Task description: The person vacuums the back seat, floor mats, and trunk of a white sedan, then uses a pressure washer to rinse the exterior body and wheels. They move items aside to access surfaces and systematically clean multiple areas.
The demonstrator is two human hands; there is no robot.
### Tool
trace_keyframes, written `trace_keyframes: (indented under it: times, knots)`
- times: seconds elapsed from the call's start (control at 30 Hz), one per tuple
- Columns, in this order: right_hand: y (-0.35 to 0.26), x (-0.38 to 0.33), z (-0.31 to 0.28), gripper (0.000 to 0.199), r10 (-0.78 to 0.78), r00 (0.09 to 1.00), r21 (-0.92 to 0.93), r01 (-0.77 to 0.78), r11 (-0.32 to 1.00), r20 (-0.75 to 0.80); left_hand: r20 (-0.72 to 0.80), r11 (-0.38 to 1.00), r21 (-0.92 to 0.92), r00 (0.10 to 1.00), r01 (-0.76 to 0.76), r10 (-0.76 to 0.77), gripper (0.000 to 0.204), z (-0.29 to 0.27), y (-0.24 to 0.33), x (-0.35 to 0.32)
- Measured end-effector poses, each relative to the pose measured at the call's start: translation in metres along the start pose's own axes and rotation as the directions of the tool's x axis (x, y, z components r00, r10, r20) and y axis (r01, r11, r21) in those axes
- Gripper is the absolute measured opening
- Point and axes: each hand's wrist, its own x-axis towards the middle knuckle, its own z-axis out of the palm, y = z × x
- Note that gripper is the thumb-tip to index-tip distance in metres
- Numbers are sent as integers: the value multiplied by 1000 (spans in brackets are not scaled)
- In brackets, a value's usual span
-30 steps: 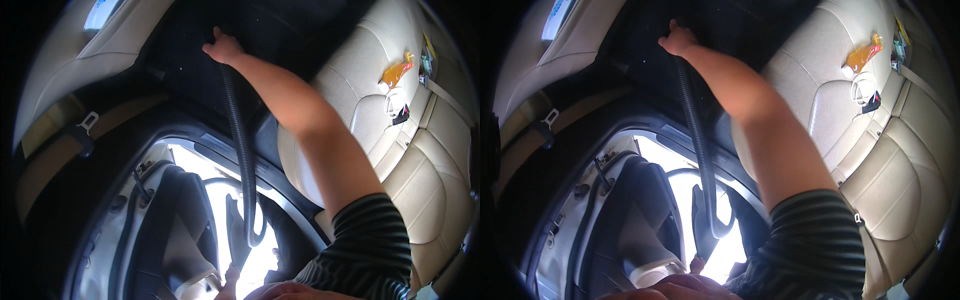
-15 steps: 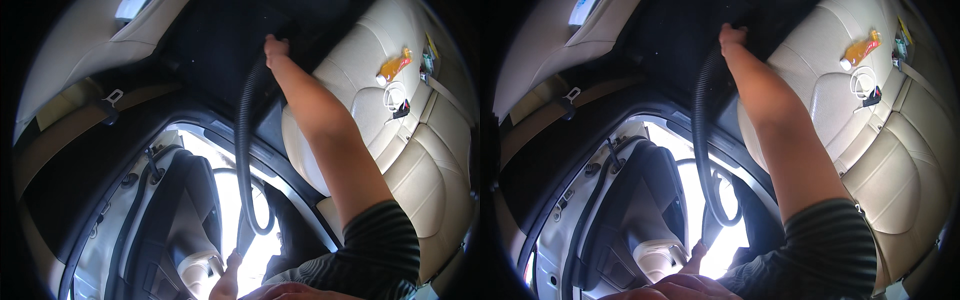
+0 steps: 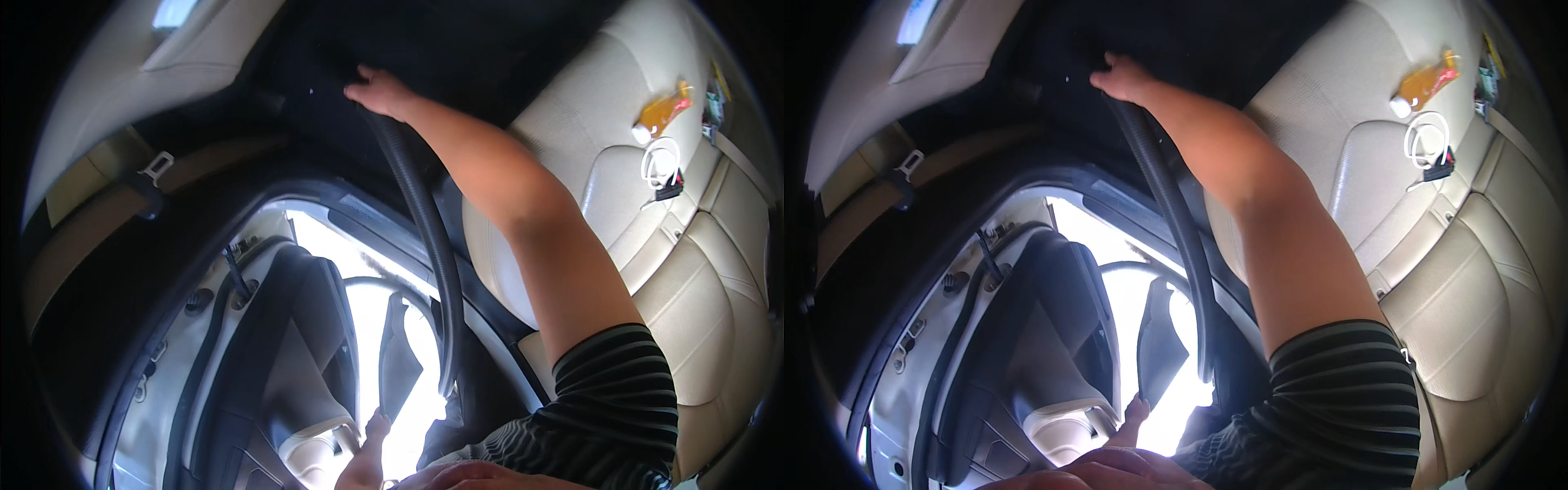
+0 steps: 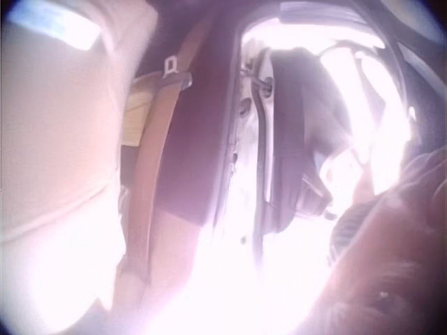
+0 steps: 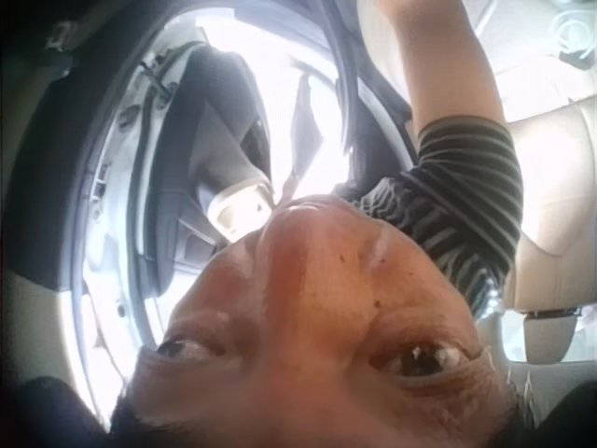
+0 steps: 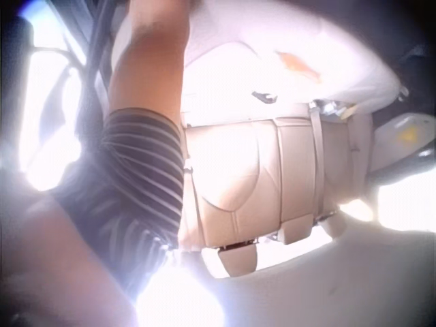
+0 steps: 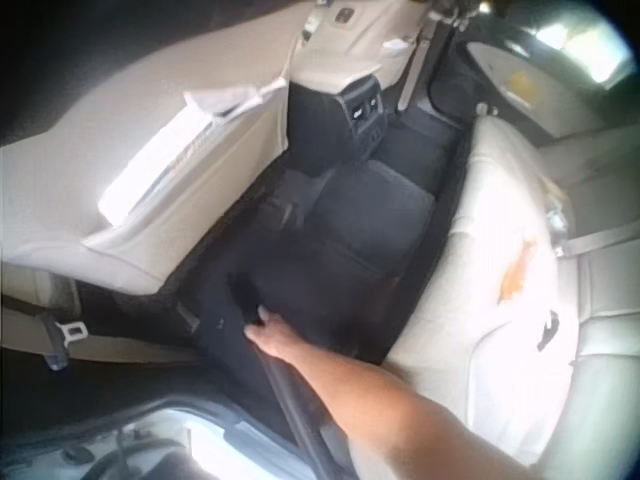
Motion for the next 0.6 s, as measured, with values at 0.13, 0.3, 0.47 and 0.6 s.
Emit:
trace_keyframes:
  times: [0.13, 0.3, 0.47, 0.6]
  knots:
    - [-7, -8, 26, 85, 57, 986, -64, -48, 997, 155, 23, 998, -3, 998, 63, -63, 50, -3, 3, -5]
    - [1, 12, 28, 88, 60, 968, -198, -11, 980, 242, 40, 998, 10, 998, 57, -57, 52, -3, 3, -5]
    - [5, 148, 3, 84, -195, 973, -166, 173, 971, -125, -50, 1000, 9, 999, -14, 14, 51, 5, 0, -2]
    - [-7, 258, 11, 67, -461, 886, -607, 341, 718, -48, -44, 998, -66, 999, -24, 21, 49, 15, -2, 1]
